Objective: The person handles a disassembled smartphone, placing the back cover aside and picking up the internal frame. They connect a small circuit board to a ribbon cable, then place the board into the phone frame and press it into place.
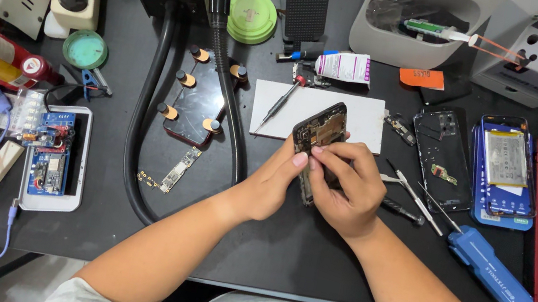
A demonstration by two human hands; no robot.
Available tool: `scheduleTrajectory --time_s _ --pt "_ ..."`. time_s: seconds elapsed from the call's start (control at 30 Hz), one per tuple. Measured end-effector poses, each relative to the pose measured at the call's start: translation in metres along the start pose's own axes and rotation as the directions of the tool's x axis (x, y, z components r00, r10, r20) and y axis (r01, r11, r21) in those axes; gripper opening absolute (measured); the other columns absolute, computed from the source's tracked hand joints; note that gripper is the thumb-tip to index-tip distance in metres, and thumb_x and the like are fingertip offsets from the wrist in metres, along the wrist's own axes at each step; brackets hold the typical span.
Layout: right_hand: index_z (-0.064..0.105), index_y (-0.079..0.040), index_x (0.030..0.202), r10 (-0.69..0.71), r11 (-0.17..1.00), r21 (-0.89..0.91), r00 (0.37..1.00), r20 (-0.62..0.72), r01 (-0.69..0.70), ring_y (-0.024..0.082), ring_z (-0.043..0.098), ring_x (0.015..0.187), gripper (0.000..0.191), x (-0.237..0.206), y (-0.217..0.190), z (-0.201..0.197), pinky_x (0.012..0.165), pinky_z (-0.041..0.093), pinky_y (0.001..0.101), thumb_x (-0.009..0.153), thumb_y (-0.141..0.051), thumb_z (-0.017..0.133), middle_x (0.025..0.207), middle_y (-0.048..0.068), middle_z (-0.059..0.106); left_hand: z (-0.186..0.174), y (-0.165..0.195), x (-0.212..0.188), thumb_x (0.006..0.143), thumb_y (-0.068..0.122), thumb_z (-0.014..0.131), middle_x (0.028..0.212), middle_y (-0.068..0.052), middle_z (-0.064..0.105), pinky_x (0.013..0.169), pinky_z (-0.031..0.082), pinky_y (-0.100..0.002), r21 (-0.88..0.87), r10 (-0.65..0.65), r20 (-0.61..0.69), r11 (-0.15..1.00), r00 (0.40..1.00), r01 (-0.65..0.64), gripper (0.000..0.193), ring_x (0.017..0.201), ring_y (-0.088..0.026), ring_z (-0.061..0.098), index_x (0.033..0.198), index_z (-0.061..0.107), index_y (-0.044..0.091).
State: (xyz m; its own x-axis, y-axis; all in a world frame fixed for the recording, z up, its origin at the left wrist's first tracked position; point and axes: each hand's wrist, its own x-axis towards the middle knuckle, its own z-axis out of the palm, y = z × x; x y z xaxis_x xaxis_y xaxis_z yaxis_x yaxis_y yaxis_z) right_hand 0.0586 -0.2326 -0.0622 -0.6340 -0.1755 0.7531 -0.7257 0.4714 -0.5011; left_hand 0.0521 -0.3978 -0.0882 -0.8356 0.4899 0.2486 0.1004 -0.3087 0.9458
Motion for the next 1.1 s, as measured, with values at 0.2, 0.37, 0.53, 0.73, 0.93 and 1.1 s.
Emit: scheduleTrajectory --time_s 0.2,0.37,0.53,0.73,0.93,1.1 --pt "0.071 0.002 0.113 -0.014 1.0 -0.017 1.0 0.022 0.014 0.022 0.064 0.084 0.028 0.001 0.001 0.001 0.069 0.052 0.0307 0.086 0.012 0.075 0.101 0.013 0.066 -0.002 -0.002 0.0 0.112 0.032 0.027 0.16 -0.019 0.04 0.129 0.026 -0.039 0.001 0.0 -0.002 1.0 1.0 0.0 0.06 0.153 -0.027 0.036 0.16 0.024 -0.004" --pt "0.07 0.003 0.112 -0.04 0.999 -0.018 0.999 0.036 0.04 0.025 0.064 0.085 0.027 0.002 0.001 0.0 0.071 0.053 0.0325 0.087 0.011 0.073 0.101 0.013 0.066 -0.003 -0.001 -0.001 0.112 0.037 0.027 0.159 -0.019 0.041 0.129 0.027 -0.039 0.005 0.037 0.014 0.999 0.999 -0.037 0.063 0.152 -0.028 0.038 0.16 0.026 -0.004" --pt "0.069 0.003 0.111 -0.054 0.998 -0.027 0.997 0.058 0.056 0.028 0.063 0.086 0.027 0.002 -0.002 -0.001 0.076 0.053 0.0356 0.085 0.011 0.07 0.102 0.013 0.066 -0.002 0.002 -0.004 0.112 0.04 0.028 0.158 -0.02 0.042 0.128 0.03 -0.039 0.09 0.062 0.019 0.994 0.998 -0.063 0.066 0.149 -0.028 0.041 0.159 0.026 -0.005" --pt "0.07 -0.003 0.109 -0.096 0.985 -0.137 0.99 0.101 0.11 0.03 0.061 0.093 0.03 0.009 -0.001 -0.007 0.084 0.049 0.0409 0.08 0.004 0.07 0.104 0.01 0.066 -0.003 0.002 -0.003 0.112 0.041 0.034 0.158 -0.021 0.045 0.129 0.029 -0.041 0.173 0.123 0.039 0.977 0.992 -0.128 0.064 0.151 -0.029 0.043 0.157 0.029 -0.005" --pt "0.075 -0.009 0.111 -0.128 0.937 -0.309 0.984 0.123 0.16 0.028 0.056 0.098 0.029 0.01 -0.004 -0.008 0.086 0.042 0.0424 0.082 -0.007 0.071 0.107 0.007 0.064 -0.006 -0.008 -0.001 0.111 0.032 0.039 0.15 -0.019 0.052 0.124 0.036 -0.04 0.028 0.052 -0.06 0.998 0.997 -0.051 0.056 0.142 -0.029 0.048 0.153 0.037 -0.004" --pt "0.057 -0.003 0.124 -0.034 0.988 -0.15 0.999 -0.043 0.027 0.028 0.051 0.106 0.038 -0.005 0.007 -0.003 0.092 0.046 0.0396 0.091 -0.017 0.068 0.119 0.018 0.047 -0.006 -0.012 0.003 0.111 0.017 0.042 0.139 -0.017 0.061 0.111 0.047 -0.038 -0.207 -0.076 -0.137 0.977 0.988 0.047 0.039 0.129 -0.026 0.059 0.145 0.047 -0.003"
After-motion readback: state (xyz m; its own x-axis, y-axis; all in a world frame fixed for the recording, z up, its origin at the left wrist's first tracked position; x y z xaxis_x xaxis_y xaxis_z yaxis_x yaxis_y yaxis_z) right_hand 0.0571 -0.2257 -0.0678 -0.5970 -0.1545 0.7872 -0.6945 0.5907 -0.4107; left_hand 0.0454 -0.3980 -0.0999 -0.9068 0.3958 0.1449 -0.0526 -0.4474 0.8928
